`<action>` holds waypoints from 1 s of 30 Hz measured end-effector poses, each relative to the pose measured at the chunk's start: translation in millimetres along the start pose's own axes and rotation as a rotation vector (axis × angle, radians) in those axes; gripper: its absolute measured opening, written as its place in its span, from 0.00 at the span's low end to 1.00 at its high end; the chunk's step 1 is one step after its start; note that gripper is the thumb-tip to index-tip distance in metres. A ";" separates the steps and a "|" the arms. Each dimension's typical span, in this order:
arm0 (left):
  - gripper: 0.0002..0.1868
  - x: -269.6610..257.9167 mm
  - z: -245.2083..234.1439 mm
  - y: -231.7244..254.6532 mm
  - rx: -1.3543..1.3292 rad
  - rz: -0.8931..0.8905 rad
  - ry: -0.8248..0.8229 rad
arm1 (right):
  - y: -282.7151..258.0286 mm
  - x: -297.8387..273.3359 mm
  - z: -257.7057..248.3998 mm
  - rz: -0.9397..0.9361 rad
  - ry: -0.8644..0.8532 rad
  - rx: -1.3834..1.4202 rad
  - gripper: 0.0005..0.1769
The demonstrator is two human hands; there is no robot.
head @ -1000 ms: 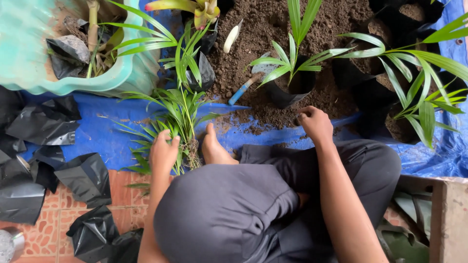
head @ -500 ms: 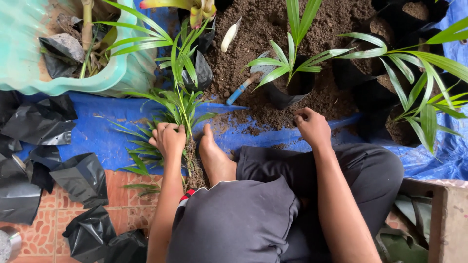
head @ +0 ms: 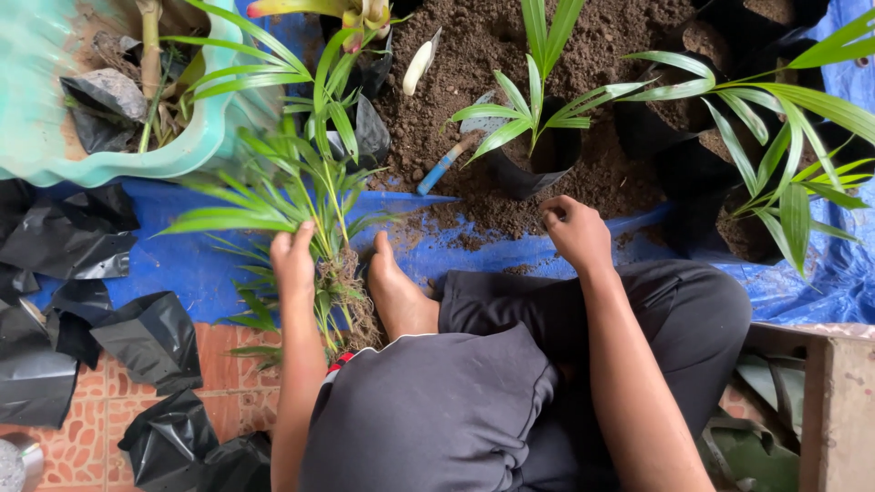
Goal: Repotting seedlings into plastic nursery bags and trimming roots with a knife.
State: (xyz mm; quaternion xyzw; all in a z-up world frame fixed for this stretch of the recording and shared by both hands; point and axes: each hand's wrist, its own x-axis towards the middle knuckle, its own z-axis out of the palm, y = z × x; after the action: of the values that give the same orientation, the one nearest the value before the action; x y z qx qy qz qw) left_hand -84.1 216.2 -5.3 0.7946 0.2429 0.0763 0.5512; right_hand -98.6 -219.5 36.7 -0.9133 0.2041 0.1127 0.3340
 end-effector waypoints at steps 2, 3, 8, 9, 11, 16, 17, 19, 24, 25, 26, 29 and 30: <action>0.18 18.7 -1.2 -23.6 -0.232 0.077 0.014 | -2.3 -2.9 -1.7 -0.005 -0.003 0.000 0.16; 0.18 13.4 -5.1 -13.0 -0.231 0.076 0.012 | -1.5 -3.5 -1.3 -0.003 -0.003 0.000 0.16; 0.29 -2.0 -14.0 16.0 -0.243 0.099 -0.135 | -3.5 -4.9 -3.2 -0.014 -0.005 -0.002 0.17; 0.29 -6.6 -14.2 20.0 -0.243 0.100 -0.137 | -2.7 -4.7 -3.6 -0.012 -0.004 -0.001 0.17; 0.38 -16.9 -17.7 27.3 -0.242 0.132 -0.235 | -2.9 -4.6 -2.9 -0.023 -0.012 0.010 0.17; 0.35 -33.5 -16.5 45.1 0.038 0.148 -0.355 | -8.8 -10.1 -7.9 -0.039 -0.022 0.005 0.18; 0.35 -33.7 -12.1 36.7 0.127 0.167 -0.328 | -9.9 -11.2 -9.3 -0.035 -0.024 0.005 0.18; 0.38 -32.5 4.2 16.6 0.271 0.229 -0.105 | -10.8 -17.2 -14.8 -0.049 -0.027 0.012 0.18; 0.26 -40.0 14.0 6.0 0.632 0.428 0.316 | -15.1 -15.9 -14.8 -0.095 -0.040 0.035 0.18; 0.18 -37.6 16.9 -4.4 0.696 0.428 0.299 | -15.3 -15.6 -15.6 -0.099 -0.045 0.030 0.18; 0.10 -35.7 18.5 -14.9 0.762 0.427 0.283 | -15.9 -15.7 -15.6 -0.104 -0.052 0.026 0.19; 0.12 -24.6 21.8 -29.9 0.825 0.280 0.175 | -21.8 -22.2 -20.4 -0.119 -0.056 0.036 0.19; 0.12 -22.0 24.9 -27.1 0.824 0.282 0.172 | -20.3 -20.6 -20.8 -0.117 -0.054 0.037 0.19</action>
State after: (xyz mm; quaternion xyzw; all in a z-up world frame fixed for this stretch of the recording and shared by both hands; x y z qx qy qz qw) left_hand -101.7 192.5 -36.3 0.9640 0.1874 0.1136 0.1504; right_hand -106.5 -213.0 70.8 -0.9140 0.1435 0.1137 0.3620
